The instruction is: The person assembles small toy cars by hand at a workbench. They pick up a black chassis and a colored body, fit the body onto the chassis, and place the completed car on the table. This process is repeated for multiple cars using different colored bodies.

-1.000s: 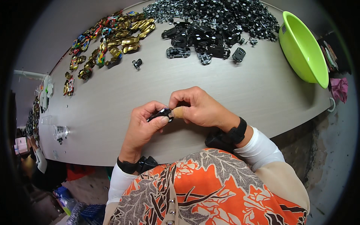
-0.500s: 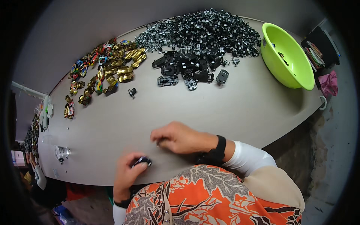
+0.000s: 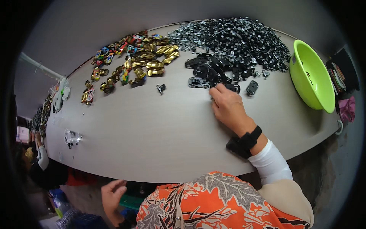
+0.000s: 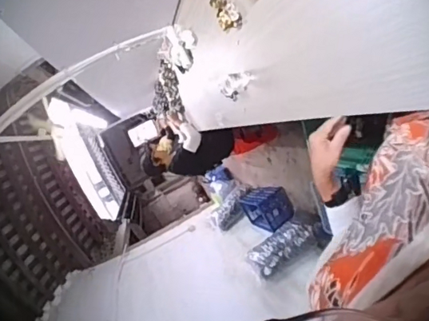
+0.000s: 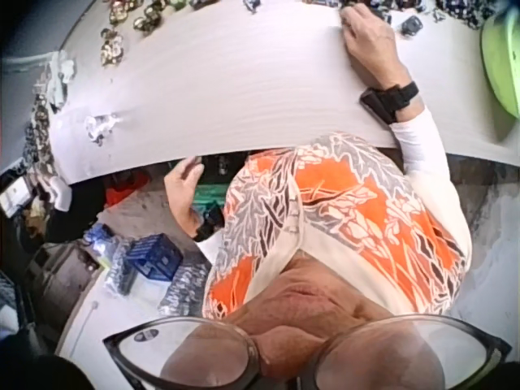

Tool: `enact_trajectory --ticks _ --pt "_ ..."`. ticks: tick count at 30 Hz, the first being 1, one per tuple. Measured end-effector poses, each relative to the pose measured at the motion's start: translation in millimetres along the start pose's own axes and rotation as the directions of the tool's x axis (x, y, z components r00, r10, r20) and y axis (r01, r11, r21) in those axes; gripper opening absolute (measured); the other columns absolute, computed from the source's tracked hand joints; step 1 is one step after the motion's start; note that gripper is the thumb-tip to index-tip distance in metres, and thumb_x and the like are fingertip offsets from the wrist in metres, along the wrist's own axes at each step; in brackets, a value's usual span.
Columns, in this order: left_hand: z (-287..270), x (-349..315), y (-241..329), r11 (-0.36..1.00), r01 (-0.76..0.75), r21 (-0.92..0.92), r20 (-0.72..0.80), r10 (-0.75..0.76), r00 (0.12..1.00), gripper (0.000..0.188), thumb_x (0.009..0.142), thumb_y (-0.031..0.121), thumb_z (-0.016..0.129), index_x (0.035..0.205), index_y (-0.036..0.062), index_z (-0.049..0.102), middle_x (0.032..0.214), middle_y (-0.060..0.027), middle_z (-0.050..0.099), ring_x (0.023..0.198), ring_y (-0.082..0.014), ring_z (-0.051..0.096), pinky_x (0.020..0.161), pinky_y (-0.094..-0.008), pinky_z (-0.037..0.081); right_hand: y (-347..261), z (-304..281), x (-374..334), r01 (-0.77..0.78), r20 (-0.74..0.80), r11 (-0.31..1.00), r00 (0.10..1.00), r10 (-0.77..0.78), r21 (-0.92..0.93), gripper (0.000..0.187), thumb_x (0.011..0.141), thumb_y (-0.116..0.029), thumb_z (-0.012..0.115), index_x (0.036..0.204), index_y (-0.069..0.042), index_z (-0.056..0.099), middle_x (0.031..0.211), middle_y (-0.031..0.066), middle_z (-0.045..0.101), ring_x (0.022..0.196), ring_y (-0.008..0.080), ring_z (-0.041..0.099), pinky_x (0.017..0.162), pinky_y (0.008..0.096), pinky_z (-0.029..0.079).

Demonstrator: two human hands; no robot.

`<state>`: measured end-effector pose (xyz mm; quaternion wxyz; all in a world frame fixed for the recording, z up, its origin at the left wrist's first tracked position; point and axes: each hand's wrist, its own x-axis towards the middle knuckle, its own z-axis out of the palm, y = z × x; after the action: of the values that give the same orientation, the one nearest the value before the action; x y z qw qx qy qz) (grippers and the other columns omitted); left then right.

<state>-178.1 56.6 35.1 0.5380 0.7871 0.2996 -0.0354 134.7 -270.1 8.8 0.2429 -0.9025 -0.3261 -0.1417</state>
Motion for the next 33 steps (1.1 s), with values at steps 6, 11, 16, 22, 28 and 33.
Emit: enact_trajectory --ticks 6,11,16,22,28,33 --pt "60.1 89.4 99.5 0.905 -0.42 0.07 0.128 0.409 0.903 0.033 0.073 0.002 0.063 0.106 -0.0009 0.062 0.099 -0.0135 0.066 0.089 -0.0225 0.064 0.078 -0.0294 0.049 -35.3 -0.8 1.1 -0.246 0.145 0.729 0.969 0.2 0.639 0.008 0.074 0.002 0.055 0.082 0.0 0.056 0.068 0.003 0.053 0.06 0.0097 0.049 0.054 0.0228 0.039" --pt "135.4 122.9 142.6 0.415 -0.855 0.312 0.315 0.803 0.505 0.051 0.068 0.002 0.067 0.117 0.0039 0.051 0.103 -0.0138 0.062 0.091 -0.0317 0.06 0.079 -0.0348 0.05 -59.1 0.5 17.5 -0.578 0.581 0.29 0.809 0.085 0.763 0.006 0.078 -0.002 0.057 0.084 -0.001 0.056 0.071 -0.0046 0.053 0.064 0.0026 0.045 0.058 0.0191 0.038" --pt "143.3 151.2 122.4 0.867 -0.431 -0.25 0.245 0.487 0.838 0.04 0.077 0.004 0.064 0.115 0.0007 0.052 0.099 -0.0123 0.064 0.087 -0.0274 0.063 0.073 -0.033 0.052 -29.2 34.4 55.7 -0.316 0.302 0.604 0.945 0.128 0.732 0.007 0.078 -0.005 0.062 0.081 -0.001 0.058 0.07 -0.0006 0.058 0.064 0.0047 0.053 0.054 0.0222 0.041" --pt "125.5 177.9 100.8 0.515 0.108 -0.85 0.347 0.395 0.851 0.052 0.09 0.017 0.052 0.129 -0.0096 0.032 0.118 -0.0251 0.052 0.102 -0.034 0.059 0.079 -0.0377 0.054 -25.6 91.2 131.2 0.324 -0.176 0.91 0.942 -0.285 0.258 0.014 0.067 0.006 0.051 0.079 -0.002 0.054 0.077 0.0133 0.056 0.074 0.0329 0.056 0.064 0.0394 0.045" --pt "124.3 181.9 93.1 0.443 0.209 -0.872 0.41 0.426 0.807 0.048 0.09 0.015 0.052 0.129 -0.006 0.035 0.112 -0.0184 0.056 0.101 -0.0328 0.059 0.083 -0.0394 0.053 -22.9 92.8 126.2 0.179 -0.04 0.952 0.984 -0.174 0.249 0.008 0.07 0.004 0.054 0.077 0.0 0.054 0.076 0.0124 0.06 0.072 0.0338 0.059 0.063 0.0415 0.046" --pt "129.2 177.5 94.2 0.465 0.162 -0.87 0.371 0.402 0.837 0.049 0.086 0.015 0.057 0.127 -0.0053 0.038 0.109 -0.0177 0.058 0.1 -0.0328 0.06 0.082 -0.0417 0.054 -34.7 38.0 81.2 -0.534 0.531 0.046 0.845 0.069 0.844 0.012 0.072 0.001 0.061 0.082 -0.004 0.057 0.069 0.0006 0.058 0.063 0.0109 0.057 0.049 0.0258 0.046"
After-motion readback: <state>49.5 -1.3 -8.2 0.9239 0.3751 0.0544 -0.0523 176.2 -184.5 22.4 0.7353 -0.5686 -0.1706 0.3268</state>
